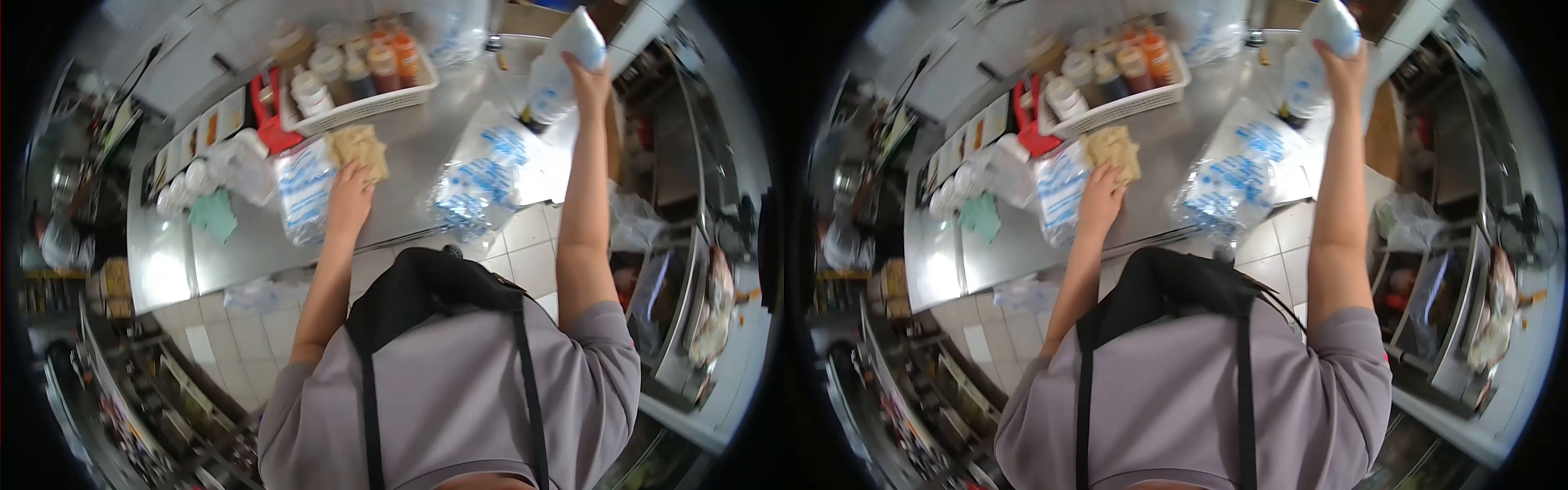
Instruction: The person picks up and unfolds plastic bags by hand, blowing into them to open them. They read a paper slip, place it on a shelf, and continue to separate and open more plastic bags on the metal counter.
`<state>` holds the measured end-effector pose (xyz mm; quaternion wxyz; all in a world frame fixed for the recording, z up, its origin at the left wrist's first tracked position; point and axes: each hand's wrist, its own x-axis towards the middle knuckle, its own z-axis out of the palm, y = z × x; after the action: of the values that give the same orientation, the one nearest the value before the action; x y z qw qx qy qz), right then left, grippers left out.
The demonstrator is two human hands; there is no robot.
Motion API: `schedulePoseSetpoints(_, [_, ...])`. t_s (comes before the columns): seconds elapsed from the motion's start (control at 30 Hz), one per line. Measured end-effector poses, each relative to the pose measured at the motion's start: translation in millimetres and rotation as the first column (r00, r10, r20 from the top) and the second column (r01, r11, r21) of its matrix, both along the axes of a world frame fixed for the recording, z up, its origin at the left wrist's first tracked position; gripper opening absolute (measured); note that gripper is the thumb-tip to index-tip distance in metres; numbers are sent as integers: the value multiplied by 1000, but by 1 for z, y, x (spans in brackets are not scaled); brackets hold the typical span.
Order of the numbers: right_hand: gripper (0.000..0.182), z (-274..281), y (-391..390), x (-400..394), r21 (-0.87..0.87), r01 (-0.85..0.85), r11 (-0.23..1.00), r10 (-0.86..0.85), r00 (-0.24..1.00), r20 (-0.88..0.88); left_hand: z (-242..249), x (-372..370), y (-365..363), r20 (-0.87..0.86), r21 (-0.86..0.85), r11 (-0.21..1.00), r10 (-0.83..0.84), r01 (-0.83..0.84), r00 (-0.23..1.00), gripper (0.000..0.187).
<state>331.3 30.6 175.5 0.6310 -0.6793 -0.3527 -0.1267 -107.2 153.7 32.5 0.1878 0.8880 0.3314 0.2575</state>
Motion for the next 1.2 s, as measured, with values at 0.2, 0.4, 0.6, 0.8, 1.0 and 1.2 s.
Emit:
schedulePoseSetpoints(0.2, [51, -19, 56, -55, -152, -560, 815, 576, 812, 96, 18, -26, -17, 79, -5, 992, 122, -122, 989, 32])
schedulePoseSetpoints(0.4, [54, 0, 75, -135, -579, -402, 709, 648, 696, 310, 11, -73, -40, 135, 79, 978, 182, -194, 974, 22])
schedulePoseSetpoints(0.6, [49, 32, 76, -170, -150, -733, 664, 746, 637, 192, 33, -2, -72, 75, -98, 928, -353, 359, 933, 41])
schedulePoseSetpoints(0.8, [52, 36, 96, -205, -13, -817, 577, 817, 577, 4, 13, 89, -94, -296, -6, 706, -677, 708, 673, 74])
schedulePoseSetpoints(1.0, [54, 30, 119, -187, -30, -885, 465, 867, 462, -189, -20, 173, -78, -270, 58, 789, -578, 612, 770, 78])
schedulePoseSetpoints(1.2, [63, 49, 111, -178, -253, -782, 570, 812, 582, 32, -19, 202, -74, -188, 112, 776, -597, 621, 780, 65])
